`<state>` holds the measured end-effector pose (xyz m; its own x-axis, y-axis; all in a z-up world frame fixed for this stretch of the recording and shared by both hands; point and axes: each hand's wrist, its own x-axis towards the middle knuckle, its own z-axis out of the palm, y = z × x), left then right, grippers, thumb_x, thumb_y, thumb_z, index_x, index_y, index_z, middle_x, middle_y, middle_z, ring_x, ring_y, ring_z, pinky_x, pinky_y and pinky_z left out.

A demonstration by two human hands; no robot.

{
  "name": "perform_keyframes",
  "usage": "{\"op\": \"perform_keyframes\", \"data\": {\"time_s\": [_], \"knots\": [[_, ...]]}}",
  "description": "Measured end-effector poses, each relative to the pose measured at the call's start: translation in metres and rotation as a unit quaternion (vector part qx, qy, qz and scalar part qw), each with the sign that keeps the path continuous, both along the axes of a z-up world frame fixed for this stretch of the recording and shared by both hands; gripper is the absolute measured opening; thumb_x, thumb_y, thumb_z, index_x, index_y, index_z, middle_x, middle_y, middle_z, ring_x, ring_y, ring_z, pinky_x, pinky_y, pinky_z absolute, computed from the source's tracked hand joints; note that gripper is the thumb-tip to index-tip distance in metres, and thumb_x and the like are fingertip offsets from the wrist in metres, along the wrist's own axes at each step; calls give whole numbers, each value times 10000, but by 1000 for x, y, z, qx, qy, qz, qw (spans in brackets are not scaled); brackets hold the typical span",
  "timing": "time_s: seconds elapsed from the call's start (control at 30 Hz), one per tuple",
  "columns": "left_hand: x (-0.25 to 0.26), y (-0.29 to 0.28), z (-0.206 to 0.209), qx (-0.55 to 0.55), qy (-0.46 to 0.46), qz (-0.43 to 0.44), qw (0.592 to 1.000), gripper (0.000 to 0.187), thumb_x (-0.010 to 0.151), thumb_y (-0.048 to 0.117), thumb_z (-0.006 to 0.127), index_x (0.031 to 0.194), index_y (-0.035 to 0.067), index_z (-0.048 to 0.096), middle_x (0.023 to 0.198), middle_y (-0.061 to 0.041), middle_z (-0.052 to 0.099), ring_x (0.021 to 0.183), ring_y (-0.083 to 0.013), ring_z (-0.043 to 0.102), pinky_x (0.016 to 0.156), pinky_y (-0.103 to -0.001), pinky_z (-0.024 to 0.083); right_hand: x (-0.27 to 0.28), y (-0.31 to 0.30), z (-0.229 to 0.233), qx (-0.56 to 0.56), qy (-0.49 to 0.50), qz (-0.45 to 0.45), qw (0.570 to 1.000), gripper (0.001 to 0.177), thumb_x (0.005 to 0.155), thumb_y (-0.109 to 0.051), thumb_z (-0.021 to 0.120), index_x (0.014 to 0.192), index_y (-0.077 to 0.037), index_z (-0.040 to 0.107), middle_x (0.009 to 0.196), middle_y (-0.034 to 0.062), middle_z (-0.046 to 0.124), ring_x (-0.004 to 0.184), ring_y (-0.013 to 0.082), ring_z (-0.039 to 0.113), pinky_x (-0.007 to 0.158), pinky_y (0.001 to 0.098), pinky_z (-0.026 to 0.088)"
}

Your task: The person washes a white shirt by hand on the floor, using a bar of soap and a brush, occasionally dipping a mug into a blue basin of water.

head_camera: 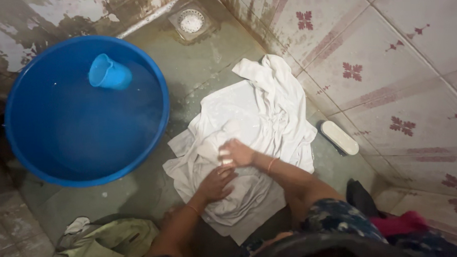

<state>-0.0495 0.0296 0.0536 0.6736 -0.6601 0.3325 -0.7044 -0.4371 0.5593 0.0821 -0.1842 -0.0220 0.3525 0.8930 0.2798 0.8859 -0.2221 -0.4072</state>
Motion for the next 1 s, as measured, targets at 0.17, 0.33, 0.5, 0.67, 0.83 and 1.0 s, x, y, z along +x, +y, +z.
{"op": "perform_keyframes", "data": {"time_s": [0.17,0.33,0.5,0.67,0.83,1.0], "knots": [[8,-2,-1,11,14,13,1000,462,833,148,667,1287,67,648,1365,-167,611,1312,-335,545,1159,-464,381,65,2,8,-28,26,-294,955,445,847,-342,735,1233,-128,680,1200,180,628,1117,391,563,983,504,393],[3,-1,-1,60,68,12,996,431,829,147,646,1250,60,670,1276,-168,621,1239,-332,568,1102,-474,406,46,35,-5,-3,8,-280,960,518,860,-265,708,1321,-42,639,1188,217,622,1127,398,560,1024,530,385],[4,-2,-1,29,38,28,998,393,834,158,634,1212,59,671,1294,-145,627,1244,-346,564,1111,-467,417,91,14,12,-5,42,-510,859,231,930,-255,653,1118,-129,701,1095,169,652,1014,372,589,906,529,428],[3,-1,-7,29,31,33,999,393,831,183,643,1204,63,669,1317,-152,612,1255,-358,546,1113,-478,407,115,85,2,68,76,-507,856,202,1039,-244,543,1102,-136,702,1106,110,678,1051,326,599,963,536,427],[-1,-3,-20,65,37,52,996,385,862,215,636,1229,103,662,1359,-132,594,1282,-351,513,1121,-481,384,73,155,-22,-85,0,-81,993,328,969,-390,604,1135,-130,714,1120,180,646,1090,387,580,960,532,422],[2,-3,-19,71,37,54,995,404,859,228,641,1245,113,663,1362,-123,573,1277,-350,513,1126,-491,365,177,45,-6,33,-124,-424,897,286,903,-244,545,1074,-69,691,1059,161,652,1025,379,586,869,518,427]]}}
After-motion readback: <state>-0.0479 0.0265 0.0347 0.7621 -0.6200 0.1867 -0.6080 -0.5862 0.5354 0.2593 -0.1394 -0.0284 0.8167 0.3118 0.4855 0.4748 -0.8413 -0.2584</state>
